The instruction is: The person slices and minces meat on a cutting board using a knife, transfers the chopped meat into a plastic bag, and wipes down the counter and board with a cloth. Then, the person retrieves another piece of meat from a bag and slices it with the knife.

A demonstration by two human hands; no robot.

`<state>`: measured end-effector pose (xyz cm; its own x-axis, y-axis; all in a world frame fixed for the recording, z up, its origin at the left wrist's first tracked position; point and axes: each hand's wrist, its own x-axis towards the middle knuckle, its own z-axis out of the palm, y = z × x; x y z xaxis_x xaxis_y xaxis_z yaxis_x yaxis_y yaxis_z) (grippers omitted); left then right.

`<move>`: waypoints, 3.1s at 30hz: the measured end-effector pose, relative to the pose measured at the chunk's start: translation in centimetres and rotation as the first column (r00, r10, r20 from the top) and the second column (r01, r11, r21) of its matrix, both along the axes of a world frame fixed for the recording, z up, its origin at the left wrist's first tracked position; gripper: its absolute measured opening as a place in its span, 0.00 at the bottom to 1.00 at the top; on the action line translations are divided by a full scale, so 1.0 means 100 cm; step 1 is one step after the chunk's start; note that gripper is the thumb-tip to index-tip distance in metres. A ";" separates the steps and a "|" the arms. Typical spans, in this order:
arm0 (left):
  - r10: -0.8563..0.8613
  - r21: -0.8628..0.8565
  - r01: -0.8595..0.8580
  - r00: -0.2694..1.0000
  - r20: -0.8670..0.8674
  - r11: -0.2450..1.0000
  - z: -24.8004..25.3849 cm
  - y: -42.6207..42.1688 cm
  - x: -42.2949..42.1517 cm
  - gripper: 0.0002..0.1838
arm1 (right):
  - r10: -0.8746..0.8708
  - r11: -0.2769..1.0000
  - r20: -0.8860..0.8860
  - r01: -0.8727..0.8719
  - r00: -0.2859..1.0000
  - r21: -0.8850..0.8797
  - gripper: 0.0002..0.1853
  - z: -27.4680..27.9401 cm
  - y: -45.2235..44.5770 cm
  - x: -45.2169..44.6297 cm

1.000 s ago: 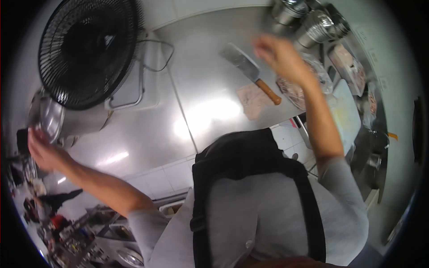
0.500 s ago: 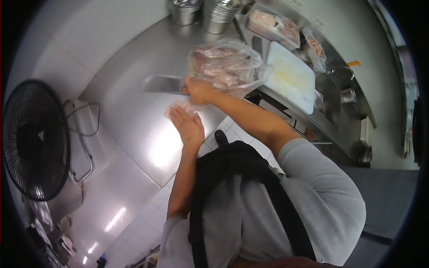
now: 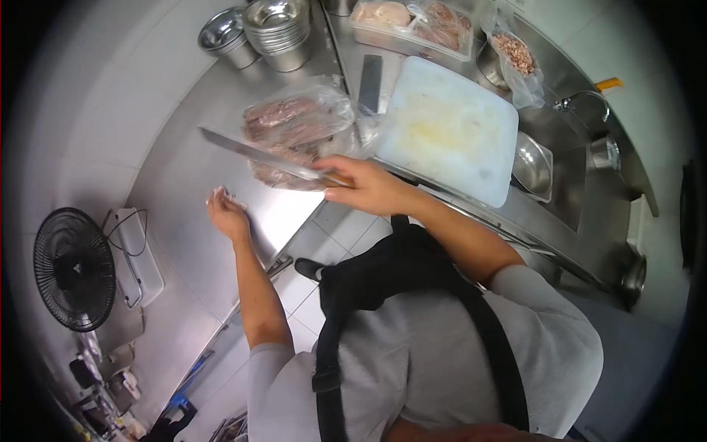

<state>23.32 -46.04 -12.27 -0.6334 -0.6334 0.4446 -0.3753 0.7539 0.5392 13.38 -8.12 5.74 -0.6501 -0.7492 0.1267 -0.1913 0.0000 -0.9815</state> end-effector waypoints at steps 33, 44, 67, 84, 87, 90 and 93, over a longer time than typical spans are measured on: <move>-0.885 0.195 0.962 0.256 -0.388 0.193 0.024 0.627 -0.159 0.11 | -0.906 0.394 0.260 0.892 0.335 0.222 0.09 -0.009 0.398 0.081; -0.444 -0.204 0.427 0.895 -0.044 0.881 0.007 0.434 -0.286 0.14 | -0.865 0.474 0.248 0.873 0.436 0.116 0.11 -0.026 0.511 0.063; -0.833 0.264 0.901 0.422 -0.357 0.344 0.031 0.633 -0.108 0.18 | -0.773 0.584 0.332 0.811 0.540 0.042 0.13 -0.052 0.542 0.020; -0.659 0.091 0.735 0.649 -0.379 0.672 0.002 0.579 -0.297 0.11 | -0.884 0.393 0.311 0.915 0.350 0.086 0.11 -0.033 0.556 0.071; -0.800 0.197 0.944 0.328 -0.502 0.264 0.017 0.721 -0.210 0.16 | -0.882 0.411 0.289 0.908 0.373 0.081 0.10 -0.031 0.552 0.062; -0.697 0.285 0.958 0.226 -0.680 0.032 0.052 0.739 -0.182 0.14 | -0.881 0.436 0.233 0.898 0.413 0.058 0.09 -0.020 0.552 0.050; -0.656 0.368 0.877 0.477 -0.585 0.310 0.082 0.651 -0.217 0.13 | -0.884 0.417 0.249 0.909 0.396 0.033 0.08 -0.015 0.557 0.060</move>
<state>1.61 19.10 -4.05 -0.8841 -0.0871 0.4591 0.4497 0.1086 0.8866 19.34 47.62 4.20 -0.9551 0.2894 -0.0637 0.0544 -0.0399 -0.9977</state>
